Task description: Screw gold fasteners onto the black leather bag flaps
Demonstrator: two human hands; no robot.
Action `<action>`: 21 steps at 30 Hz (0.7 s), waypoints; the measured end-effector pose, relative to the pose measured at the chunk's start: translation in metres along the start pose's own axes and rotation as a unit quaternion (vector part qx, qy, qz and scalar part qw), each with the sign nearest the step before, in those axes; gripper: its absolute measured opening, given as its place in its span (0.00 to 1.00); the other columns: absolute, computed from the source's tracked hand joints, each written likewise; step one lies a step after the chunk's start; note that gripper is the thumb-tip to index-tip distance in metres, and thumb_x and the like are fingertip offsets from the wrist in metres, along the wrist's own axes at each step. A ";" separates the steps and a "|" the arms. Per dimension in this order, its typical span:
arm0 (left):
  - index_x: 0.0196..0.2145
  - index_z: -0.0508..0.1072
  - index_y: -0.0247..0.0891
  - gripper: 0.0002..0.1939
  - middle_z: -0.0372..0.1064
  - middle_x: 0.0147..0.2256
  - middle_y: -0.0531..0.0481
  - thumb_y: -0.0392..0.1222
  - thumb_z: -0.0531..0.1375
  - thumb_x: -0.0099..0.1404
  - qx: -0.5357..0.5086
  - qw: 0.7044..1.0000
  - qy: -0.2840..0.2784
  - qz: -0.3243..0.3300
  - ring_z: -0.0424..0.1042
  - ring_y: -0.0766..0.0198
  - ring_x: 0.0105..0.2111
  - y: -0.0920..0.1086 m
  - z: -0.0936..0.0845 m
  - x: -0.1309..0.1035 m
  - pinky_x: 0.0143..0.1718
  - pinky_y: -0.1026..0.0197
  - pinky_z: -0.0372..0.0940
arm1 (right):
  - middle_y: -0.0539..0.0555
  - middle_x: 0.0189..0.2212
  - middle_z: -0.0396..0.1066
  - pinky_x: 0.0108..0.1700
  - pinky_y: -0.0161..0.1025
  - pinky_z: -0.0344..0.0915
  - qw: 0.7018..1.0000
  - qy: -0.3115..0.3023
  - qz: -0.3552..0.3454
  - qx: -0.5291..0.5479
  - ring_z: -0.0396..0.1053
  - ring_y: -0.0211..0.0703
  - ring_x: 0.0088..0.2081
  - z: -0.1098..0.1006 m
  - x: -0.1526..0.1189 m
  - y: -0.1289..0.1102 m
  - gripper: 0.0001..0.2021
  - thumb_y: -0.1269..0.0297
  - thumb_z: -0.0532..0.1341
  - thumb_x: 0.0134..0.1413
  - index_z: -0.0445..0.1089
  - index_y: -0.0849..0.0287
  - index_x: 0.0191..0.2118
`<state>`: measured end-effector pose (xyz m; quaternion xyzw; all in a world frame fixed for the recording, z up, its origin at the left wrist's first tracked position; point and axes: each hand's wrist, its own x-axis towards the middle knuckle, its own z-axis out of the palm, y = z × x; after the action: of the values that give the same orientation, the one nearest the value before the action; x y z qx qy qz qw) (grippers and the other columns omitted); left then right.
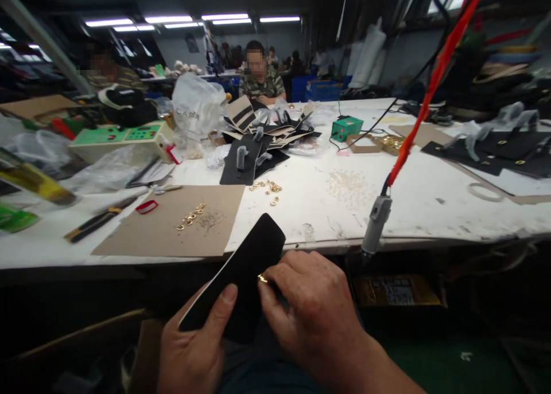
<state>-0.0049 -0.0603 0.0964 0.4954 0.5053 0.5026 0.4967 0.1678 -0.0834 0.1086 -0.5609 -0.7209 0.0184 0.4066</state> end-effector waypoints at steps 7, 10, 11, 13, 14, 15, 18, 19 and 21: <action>0.39 0.87 0.44 0.16 0.84 0.37 0.49 0.56 0.73 0.59 -0.003 0.998 0.040 0.046 0.82 0.50 0.38 -0.001 0.016 -0.012 0.44 0.57 0.78 | 0.54 0.28 0.72 0.36 0.41 0.65 0.999 0.021 -0.029 0.009 0.70 0.43 0.31 0.001 -0.005 0.005 0.08 0.71 0.61 0.68 0.78 0.59 0.38; 0.39 0.88 0.45 0.15 0.85 0.39 0.48 0.57 0.73 0.59 0.002 0.998 0.037 0.052 0.82 0.48 0.41 -0.005 0.017 -0.013 0.50 0.54 0.77 | 0.54 0.30 0.74 0.37 0.41 0.65 0.999 0.010 -0.027 0.015 0.71 0.44 0.33 0.004 -0.007 0.009 0.07 0.71 0.61 0.68 0.78 0.60 0.41; 0.39 0.87 0.45 0.16 0.85 0.40 0.47 0.57 0.72 0.59 0.003 0.998 0.032 0.050 0.82 0.47 0.42 -0.006 0.016 -0.013 0.52 0.52 0.76 | 0.54 0.31 0.74 0.37 0.41 0.65 1.000 0.007 -0.026 0.016 0.72 0.44 0.34 0.006 -0.007 0.011 0.07 0.71 0.61 0.69 0.78 0.59 0.42; 0.39 0.87 0.44 0.17 0.85 0.41 0.46 0.57 0.72 0.60 0.004 0.999 0.022 0.048 0.82 0.46 0.44 -0.008 0.015 -0.013 0.56 0.49 0.75 | 0.54 0.33 0.76 0.38 0.41 0.66 0.999 0.011 -0.026 0.016 0.72 0.44 0.35 0.008 -0.007 0.013 0.07 0.72 0.62 0.69 0.78 0.58 0.44; 0.40 0.87 0.44 0.17 0.84 0.42 0.46 0.57 0.72 0.60 0.003 0.999 0.019 0.046 0.82 0.45 0.45 -0.009 0.014 -0.013 0.57 0.49 0.74 | 0.54 0.34 0.76 0.39 0.41 0.66 0.999 0.018 -0.028 0.014 0.73 0.44 0.35 0.009 -0.008 0.013 0.07 0.72 0.62 0.69 0.78 0.57 0.45; 0.40 0.87 0.45 0.17 0.84 0.43 0.46 0.58 0.71 0.60 0.001 0.999 0.017 0.043 0.82 0.45 0.46 -0.009 0.013 -0.013 0.57 0.48 0.74 | 0.54 0.35 0.77 0.39 0.42 0.67 0.999 0.030 -0.031 0.010 0.74 0.44 0.35 0.010 -0.008 0.013 0.06 0.72 0.62 0.68 0.77 0.57 0.46; 0.41 0.87 0.45 0.17 0.84 0.44 0.46 0.57 0.70 0.62 -0.014 0.999 0.012 0.038 0.82 0.44 0.47 -0.011 0.012 -0.015 0.57 0.47 0.74 | 0.54 0.36 0.79 0.40 0.42 0.69 0.996 0.071 -0.046 -0.009 0.76 0.45 0.36 0.013 -0.012 0.016 0.05 0.70 0.65 0.66 0.76 0.56 0.45; 0.42 0.87 0.45 0.17 0.84 0.44 0.46 0.57 0.69 0.63 -0.020 0.999 0.008 0.043 0.82 0.44 0.47 -0.012 0.012 -0.016 0.57 0.47 0.75 | 0.54 0.37 0.79 0.39 0.43 0.70 0.995 0.077 -0.054 -0.017 0.76 0.46 0.36 0.013 -0.014 0.018 0.05 0.70 0.66 0.65 0.76 0.55 0.45; 0.44 0.87 0.45 0.17 0.84 0.45 0.45 0.58 0.68 0.64 -0.031 0.998 -0.002 0.062 0.82 0.44 0.48 -0.014 0.012 -0.018 0.57 0.47 0.74 | 0.54 0.38 0.80 0.38 0.43 0.72 0.992 0.082 -0.087 -0.037 0.78 0.47 0.36 0.014 -0.018 0.025 0.06 0.68 0.66 0.64 0.76 0.54 0.46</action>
<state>0.0072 -0.0778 0.0824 0.5108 0.4568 0.5472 0.4806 0.1800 -0.0831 0.0772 -0.5105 -0.7311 -0.0894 0.4437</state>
